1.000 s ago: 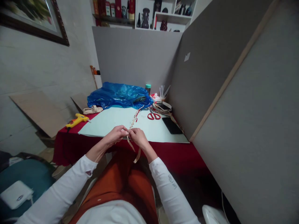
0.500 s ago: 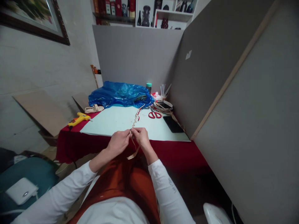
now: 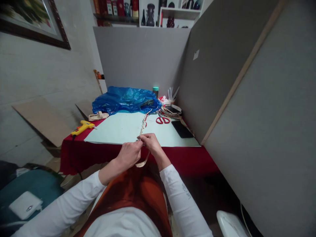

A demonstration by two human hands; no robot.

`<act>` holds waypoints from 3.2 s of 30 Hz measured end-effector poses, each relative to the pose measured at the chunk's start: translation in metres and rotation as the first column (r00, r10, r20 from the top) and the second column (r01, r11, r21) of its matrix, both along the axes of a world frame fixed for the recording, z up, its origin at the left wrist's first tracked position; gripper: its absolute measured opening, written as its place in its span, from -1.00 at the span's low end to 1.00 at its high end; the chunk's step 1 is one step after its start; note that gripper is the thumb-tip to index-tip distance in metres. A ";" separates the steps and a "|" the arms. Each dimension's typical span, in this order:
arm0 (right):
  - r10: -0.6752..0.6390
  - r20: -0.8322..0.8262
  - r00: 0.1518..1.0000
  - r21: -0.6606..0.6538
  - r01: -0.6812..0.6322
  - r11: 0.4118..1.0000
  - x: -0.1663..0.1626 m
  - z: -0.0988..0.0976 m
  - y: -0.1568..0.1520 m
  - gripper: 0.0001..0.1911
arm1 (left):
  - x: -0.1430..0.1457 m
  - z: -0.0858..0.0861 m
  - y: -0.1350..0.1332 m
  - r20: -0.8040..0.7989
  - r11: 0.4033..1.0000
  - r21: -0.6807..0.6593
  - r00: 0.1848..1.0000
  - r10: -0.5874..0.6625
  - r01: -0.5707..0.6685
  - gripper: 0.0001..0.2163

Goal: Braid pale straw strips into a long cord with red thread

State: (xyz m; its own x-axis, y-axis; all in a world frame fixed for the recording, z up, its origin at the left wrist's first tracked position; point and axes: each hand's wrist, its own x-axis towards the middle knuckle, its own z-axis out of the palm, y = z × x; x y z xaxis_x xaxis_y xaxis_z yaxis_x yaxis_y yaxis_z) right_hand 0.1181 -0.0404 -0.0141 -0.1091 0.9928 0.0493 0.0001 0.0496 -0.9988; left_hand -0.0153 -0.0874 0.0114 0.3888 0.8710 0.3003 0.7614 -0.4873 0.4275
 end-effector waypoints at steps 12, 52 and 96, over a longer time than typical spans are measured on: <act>0.097 -0.164 0.982 -0.042 -0.105 0.994 -0.001 0.008 -0.014 -0.74 | -0.010 0.006 0.061 0.690 0.773 -0.503 0.719 0.089 0.387 -0.91; -0.283 0.841 0.462 0.294 0.049 0.954 -0.001 0.024 -0.033 -0.74 | 0.003 -0.014 0.055 0.678 0.803 -0.549 0.686 0.265 0.232 -0.89; -0.180 0.402 0.898 0.283 0.065 0.957 0.000 -0.003 -0.006 -0.69 | -0.007 0.000 0.009 0.263 0.995 -0.087 0.962 0.074 -0.053 -0.80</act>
